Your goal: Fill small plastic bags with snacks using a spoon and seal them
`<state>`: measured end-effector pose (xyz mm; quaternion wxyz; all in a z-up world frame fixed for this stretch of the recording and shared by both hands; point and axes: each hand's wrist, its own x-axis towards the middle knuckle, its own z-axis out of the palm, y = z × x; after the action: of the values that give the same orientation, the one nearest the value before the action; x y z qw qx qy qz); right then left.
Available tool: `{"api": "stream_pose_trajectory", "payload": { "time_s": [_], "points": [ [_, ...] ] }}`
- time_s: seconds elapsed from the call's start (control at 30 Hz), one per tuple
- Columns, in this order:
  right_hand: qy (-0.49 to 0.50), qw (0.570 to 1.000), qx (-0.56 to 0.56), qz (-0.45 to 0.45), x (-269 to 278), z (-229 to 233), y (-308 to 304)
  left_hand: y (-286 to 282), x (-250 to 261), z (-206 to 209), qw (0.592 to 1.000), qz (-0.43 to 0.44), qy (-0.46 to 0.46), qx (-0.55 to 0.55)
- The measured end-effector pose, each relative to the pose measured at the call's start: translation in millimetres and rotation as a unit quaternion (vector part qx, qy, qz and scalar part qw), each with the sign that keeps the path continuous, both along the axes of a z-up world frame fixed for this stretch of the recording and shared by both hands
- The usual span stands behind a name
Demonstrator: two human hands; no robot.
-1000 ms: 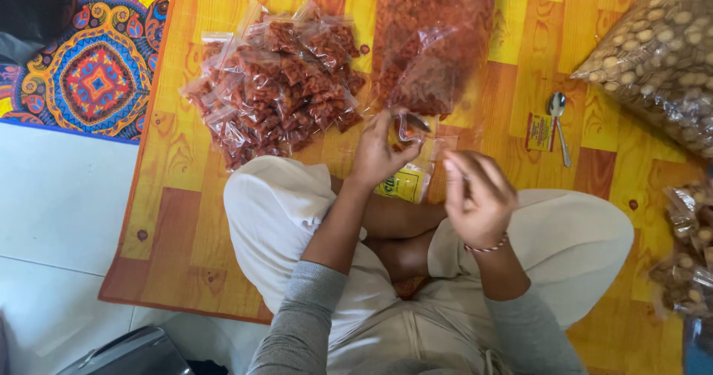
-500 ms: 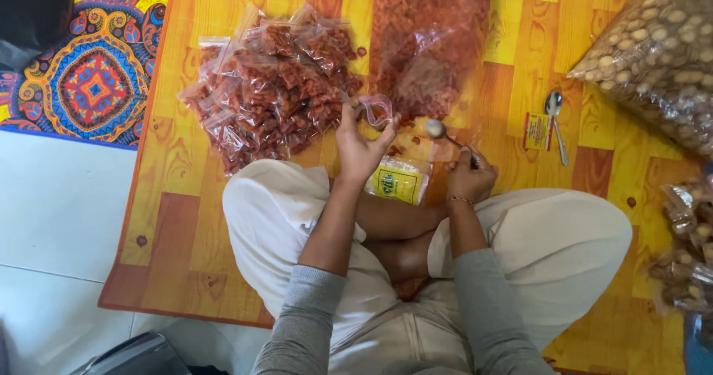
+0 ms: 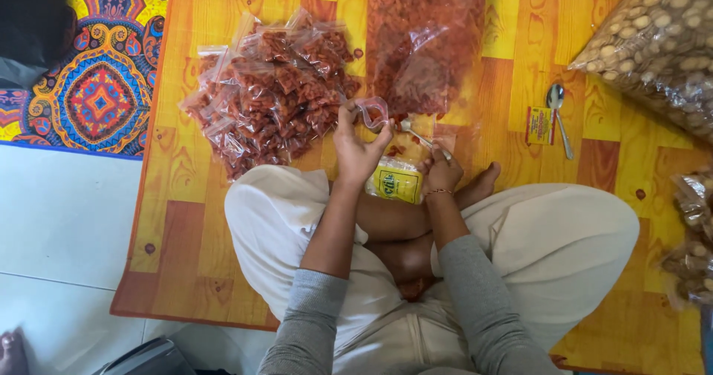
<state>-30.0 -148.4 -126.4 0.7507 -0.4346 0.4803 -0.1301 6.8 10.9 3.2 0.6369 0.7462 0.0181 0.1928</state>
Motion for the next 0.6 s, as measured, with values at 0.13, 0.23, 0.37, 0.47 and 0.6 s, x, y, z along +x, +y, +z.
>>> {"api": "stream_pose_trajectory", "payload": {
  "time_s": [0.13, 0.23, 0.37, 0.47, 0.6],
  "points": [
    [0.022, 0.999, 0.024, -0.001, -3, -5, -17, -1, 0, 0, 1.000, -0.001, 0.002, 0.007],
    [0.042, 0.999, 0.009, 0.002, -13, -2, -34, -2, -1, -2, 1.000, -0.007, 0.003, 0.011],
    [0.006, 0.998, -0.047, -0.036, -31, 6, -65, -3, -4, 6, 0.997, -0.021, 0.005, 0.079],
    [-0.010, 0.997, -0.062, 0.035, -44, 56, -70, -5, -7, 2, 0.989, -0.051, 0.019, 0.139],
    [-0.052, 0.990, -0.101, 0.089, -54, 116, -78, -4, -6, -5, 0.970, -0.093, 0.019, 0.226]
  ]
}}
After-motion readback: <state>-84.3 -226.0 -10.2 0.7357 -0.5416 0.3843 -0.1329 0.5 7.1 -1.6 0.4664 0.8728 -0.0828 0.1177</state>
